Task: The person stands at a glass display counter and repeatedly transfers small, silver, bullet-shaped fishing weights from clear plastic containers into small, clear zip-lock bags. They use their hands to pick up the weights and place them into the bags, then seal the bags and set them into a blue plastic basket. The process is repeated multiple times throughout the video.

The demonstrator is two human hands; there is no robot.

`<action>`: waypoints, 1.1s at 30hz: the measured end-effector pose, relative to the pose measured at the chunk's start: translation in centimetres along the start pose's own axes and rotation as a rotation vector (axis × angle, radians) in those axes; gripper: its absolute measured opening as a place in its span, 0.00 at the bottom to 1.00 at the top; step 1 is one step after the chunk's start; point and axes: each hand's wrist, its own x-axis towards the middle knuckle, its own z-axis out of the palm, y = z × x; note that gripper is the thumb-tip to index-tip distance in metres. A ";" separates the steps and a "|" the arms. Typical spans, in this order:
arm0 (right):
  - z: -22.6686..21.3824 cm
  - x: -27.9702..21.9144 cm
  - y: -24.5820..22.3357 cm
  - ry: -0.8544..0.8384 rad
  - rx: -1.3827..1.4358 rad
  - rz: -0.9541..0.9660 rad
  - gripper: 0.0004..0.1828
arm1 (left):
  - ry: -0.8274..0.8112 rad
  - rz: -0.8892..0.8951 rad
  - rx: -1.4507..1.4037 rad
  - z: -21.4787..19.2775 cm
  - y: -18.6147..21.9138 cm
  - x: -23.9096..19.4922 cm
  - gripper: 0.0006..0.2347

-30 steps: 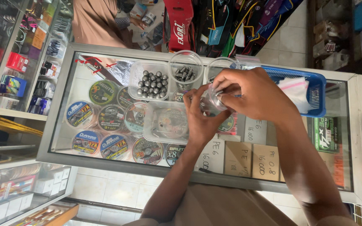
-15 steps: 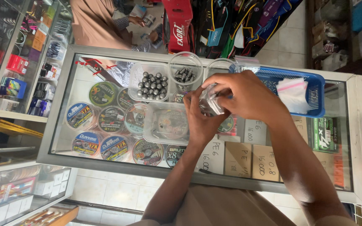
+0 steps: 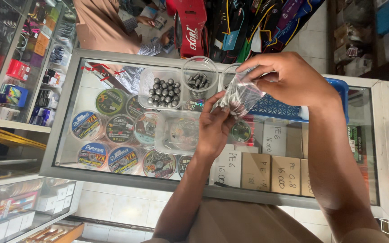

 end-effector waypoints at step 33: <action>0.5 1.6 1.7 -0.103 -0.202 0.069 0.21 | 0.099 0.028 0.075 -3.3 2.1 1.2 0.15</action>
